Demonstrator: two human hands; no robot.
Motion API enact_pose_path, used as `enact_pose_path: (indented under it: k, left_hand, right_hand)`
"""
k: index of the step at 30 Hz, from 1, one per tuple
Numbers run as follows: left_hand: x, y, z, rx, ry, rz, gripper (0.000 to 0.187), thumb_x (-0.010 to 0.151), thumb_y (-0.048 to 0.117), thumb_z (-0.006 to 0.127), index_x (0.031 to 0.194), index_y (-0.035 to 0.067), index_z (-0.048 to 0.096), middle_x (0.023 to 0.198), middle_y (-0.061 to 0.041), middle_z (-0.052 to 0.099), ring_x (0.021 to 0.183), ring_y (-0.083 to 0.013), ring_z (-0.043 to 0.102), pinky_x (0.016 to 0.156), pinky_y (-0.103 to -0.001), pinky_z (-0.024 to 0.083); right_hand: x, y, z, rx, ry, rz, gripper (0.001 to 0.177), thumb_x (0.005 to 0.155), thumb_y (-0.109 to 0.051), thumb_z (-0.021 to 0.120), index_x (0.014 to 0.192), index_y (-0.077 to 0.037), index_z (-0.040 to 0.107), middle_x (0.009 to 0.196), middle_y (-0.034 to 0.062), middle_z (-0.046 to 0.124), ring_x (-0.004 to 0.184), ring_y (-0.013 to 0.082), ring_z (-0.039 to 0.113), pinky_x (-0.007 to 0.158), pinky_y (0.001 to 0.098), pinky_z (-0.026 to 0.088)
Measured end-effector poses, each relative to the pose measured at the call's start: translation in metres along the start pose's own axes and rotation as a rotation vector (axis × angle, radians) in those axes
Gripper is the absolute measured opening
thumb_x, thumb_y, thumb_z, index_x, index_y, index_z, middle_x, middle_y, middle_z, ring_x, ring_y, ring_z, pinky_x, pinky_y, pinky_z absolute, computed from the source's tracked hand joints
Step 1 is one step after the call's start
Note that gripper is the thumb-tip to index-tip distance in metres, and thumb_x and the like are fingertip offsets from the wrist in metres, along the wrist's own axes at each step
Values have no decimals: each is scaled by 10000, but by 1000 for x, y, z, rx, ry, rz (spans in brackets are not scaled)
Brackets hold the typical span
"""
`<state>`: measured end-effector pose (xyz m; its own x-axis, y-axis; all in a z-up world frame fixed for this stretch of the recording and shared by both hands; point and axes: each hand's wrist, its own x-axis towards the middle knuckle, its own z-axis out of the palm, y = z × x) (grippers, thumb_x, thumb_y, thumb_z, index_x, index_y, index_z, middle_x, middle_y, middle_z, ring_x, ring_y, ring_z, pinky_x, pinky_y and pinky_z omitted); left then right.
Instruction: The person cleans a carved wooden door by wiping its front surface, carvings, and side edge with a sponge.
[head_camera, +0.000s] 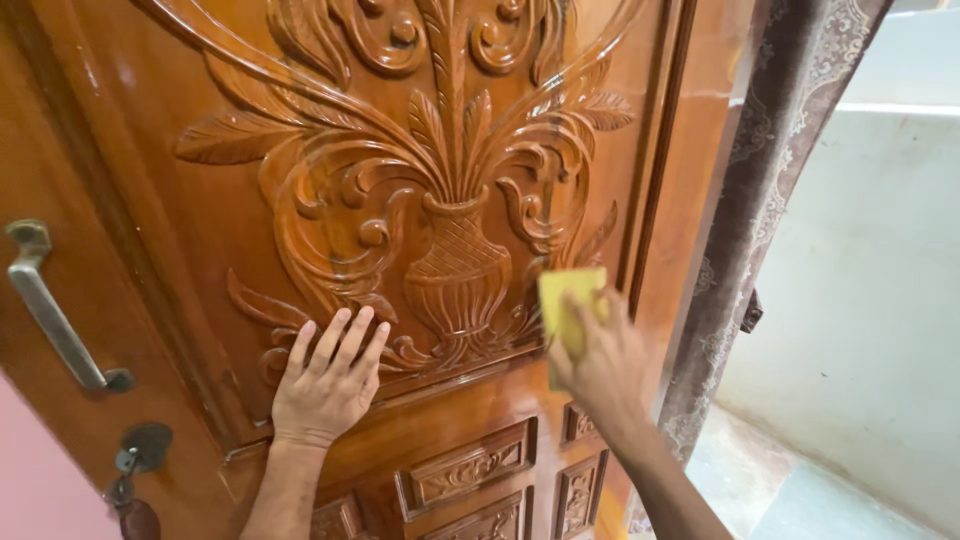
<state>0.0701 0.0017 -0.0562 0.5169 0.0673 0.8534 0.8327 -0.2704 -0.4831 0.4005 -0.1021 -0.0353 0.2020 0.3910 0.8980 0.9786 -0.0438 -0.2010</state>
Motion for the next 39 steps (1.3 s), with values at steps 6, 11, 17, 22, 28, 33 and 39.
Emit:
enact_pose_path:
  k: [6, 11, 17, 22, 28, 33, 39]
  left_hand:
    - [-5, 2, 4, -9, -31, 7, 514, 956, 336, 588, 1467, 292, 555, 1566, 36, 462, 1443, -180, 407, 1235, -447, 291]
    - [-6, 1, 4, -8, -24, 9, 510, 969, 335, 576, 1477, 296, 548, 1573, 40, 454, 1451, -175, 397, 1246, -448, 285]
    - [-4, 2, 0, -23, -29, 4, 517, 953, 314, 566, 1469, 286, 554, 1567, 36, 462, 1443, -178, 406, 1239, -443, 288]
    - [-3, 2, -2, -34, -3, 9, 501, 964, 312, 579, 1463, 270, 567, 1568, 30, 468, 1442, -178, 416, 1240, -450, 297]
    - [0, 0, -3, -49, -13, 1, 510, 941, 316, 585, 1449, 267, 575, 1557, 21, 482, 1429, -185, 427, 1222, -455, 308]
    - [-1, 1, -3, -21, -23, 13, 510, 950, 321, 590, 1458, 277, 575, 1553, 32, 486, 1428, -180, 433, 1229, -453, 313]
    - [-1, 2, -1, -18, -19, 2, 505, 942, 303, 593, 1447, 288, 576, 1552, 41, 479, 1423, -182, 440, 1220, -453, 324]
  right_hand:
    - [7, 26, 4, 42, -223, 50, 517, 807, -409, 733, 1275, -198, 676, 1394, 146, 522, 967, 306, 713, 846, 447, 588]
    - [7, 3, 5, 210, -179, 167, 509, 770, -285, 750, 1258, -151, 693, 1374, 154, 540, 885, 343, 712, 796, 459, 590]
    - [6, -20, -10, 183, -149, 84, 471, 822, -296, 733, 1281, -206, 686, 1327, 127, 555, 828, 288, 718, 697, 394, 609]
    - [10, -22, 3, 160, -150, -28, 516, 801, -302, 759, 1292, -170, 672, 1370, 146, 523, 870, 316, 719, 684, 403, 617]
    - [18, -14, -23, 216, -405, 104, 558, 791, -303, 743, 1335, -216, 660, 1422, 111, 461, 906, 308, 725, 678, 368, 656]
    - [28, -24, -12, 178, -222, 227, 513, 847, -314, 713, 1337, -181, 632, 1522, 120, 408, 949, 350, 700, 686, 425, 633]
    - [-31, 10, 27, 236, -118, -249, 574, 729, -232, 740, 1297, -161, 693, 1426, 171, 535, 1150, 371, 623, 965, 496, 513]
